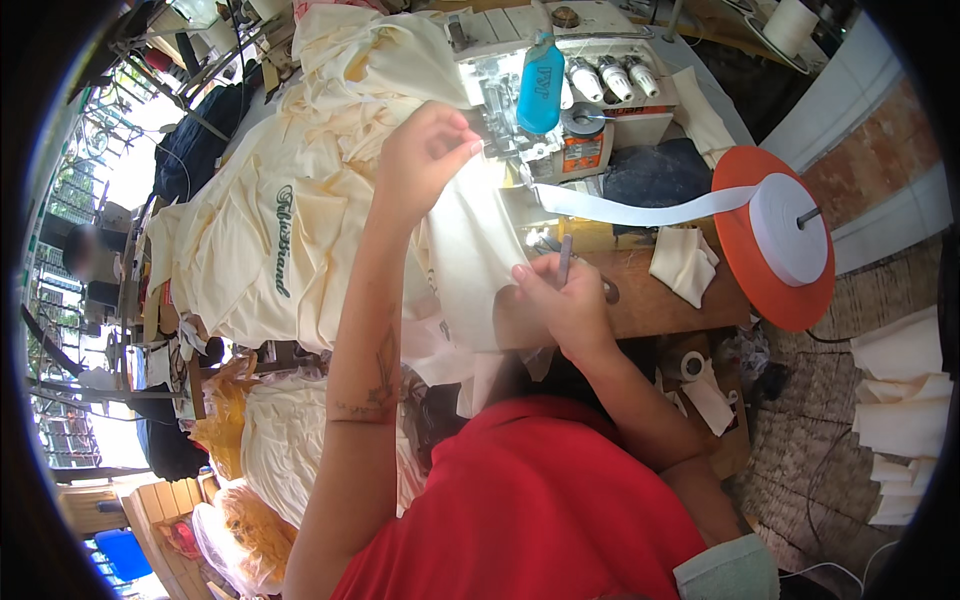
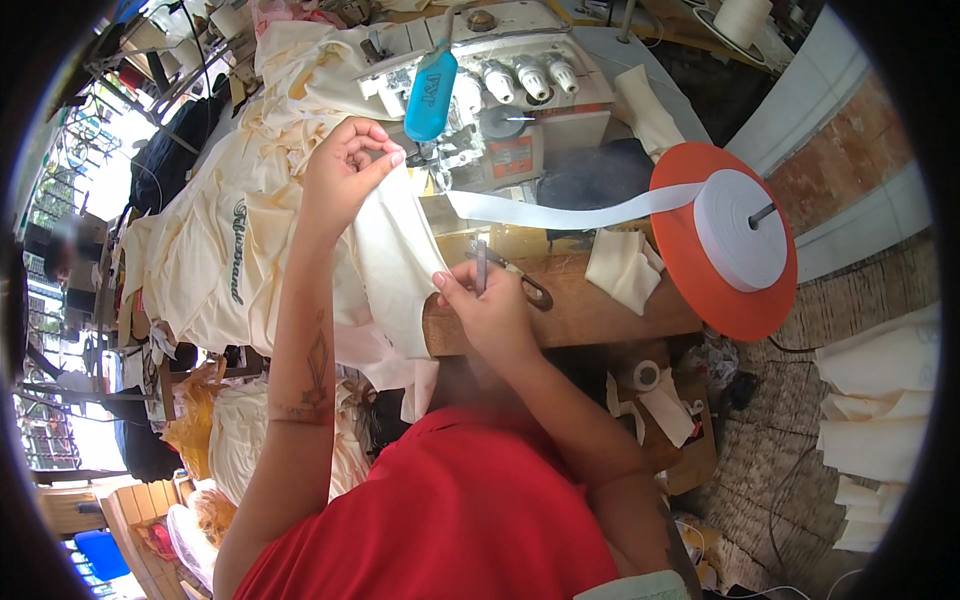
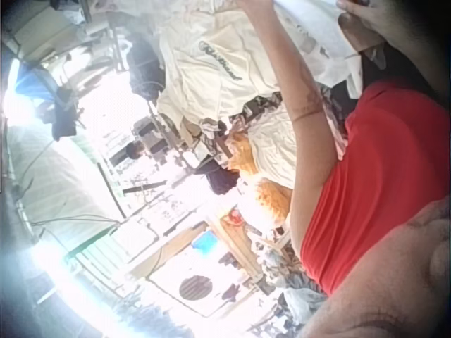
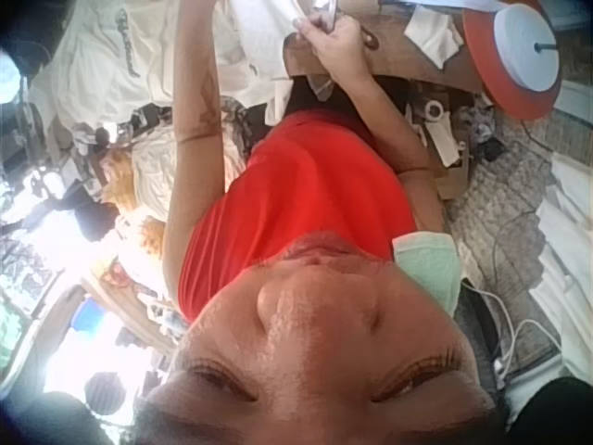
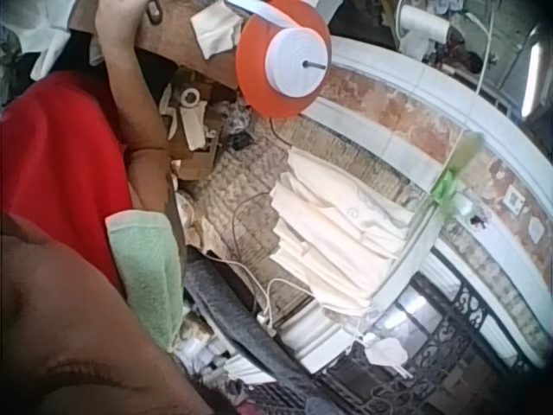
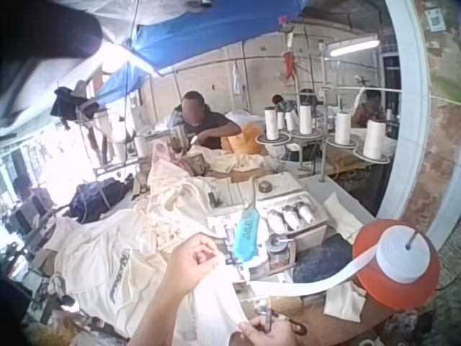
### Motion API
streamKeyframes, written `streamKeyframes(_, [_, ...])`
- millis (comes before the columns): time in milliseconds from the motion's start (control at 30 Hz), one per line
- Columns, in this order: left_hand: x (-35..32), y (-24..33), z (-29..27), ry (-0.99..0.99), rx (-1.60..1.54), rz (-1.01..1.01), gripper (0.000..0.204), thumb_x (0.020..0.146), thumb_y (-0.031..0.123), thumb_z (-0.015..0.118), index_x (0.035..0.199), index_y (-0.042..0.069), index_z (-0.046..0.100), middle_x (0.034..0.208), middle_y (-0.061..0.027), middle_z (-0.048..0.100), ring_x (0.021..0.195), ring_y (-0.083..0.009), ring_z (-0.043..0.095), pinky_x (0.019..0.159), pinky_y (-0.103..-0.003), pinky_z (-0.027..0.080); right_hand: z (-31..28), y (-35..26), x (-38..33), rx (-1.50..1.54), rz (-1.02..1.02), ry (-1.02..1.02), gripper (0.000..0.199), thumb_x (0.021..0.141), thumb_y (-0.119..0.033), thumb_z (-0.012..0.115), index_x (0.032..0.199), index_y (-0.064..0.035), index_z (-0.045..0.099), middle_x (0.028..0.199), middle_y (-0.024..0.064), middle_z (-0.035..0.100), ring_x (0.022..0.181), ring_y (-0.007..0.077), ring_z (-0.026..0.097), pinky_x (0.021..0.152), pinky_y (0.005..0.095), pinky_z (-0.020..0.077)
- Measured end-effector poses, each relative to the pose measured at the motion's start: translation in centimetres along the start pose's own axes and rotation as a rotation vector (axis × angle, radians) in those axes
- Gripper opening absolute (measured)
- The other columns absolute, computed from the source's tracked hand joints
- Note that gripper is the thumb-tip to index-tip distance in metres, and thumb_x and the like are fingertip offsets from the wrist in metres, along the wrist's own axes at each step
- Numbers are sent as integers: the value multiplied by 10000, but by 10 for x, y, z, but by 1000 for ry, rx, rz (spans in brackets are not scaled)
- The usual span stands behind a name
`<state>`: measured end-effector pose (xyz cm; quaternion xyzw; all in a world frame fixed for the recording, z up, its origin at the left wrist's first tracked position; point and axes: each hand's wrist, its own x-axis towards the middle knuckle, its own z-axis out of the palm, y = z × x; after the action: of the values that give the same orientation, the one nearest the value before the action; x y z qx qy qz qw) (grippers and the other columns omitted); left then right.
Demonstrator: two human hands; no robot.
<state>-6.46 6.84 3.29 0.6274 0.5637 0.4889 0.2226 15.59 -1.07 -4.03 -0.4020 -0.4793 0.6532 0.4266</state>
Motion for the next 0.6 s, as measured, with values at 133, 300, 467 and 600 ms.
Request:
streamKeyframes(133, [4,-14,4,-5,-40,52,203,860,46,740,1022,49,618,901,5,698,615,-12,435,593,-192,388,3,-1,0,59,17,2,168,931,-167,738,879,-20,675,790,14,679,676,56,590,630,212,470])
streamKeyframes(300, [1,-10,15,78,182,144,166,852,32,739,979,46,632,859,7,675,620,-53,464,560,-222,405,3,1,3,54,18,20,194,953,-176,721,883,4,697,768,17,679,698,66,603,674,225,469])
streamKeyframes(467, [-10,5,30,254,561,206,122,843,90,741,928,45,666,883,-59,703,740,-241,616,677,-368,502,4,1,6,33,-12,51,189,945,-185,728,892,-5,706,753,-28,640,662,29,529,606,210,414])
streamKeyframes(600, [-36,11,46,245,790,274,177,886,122,654,1033,51,720,951,-67,706,885,-266,633,810,-391,490,0,5,7,28,-48,68,177,940,-181,733,897,-11,710,750,-53,619,649,13,495,571,205,388])
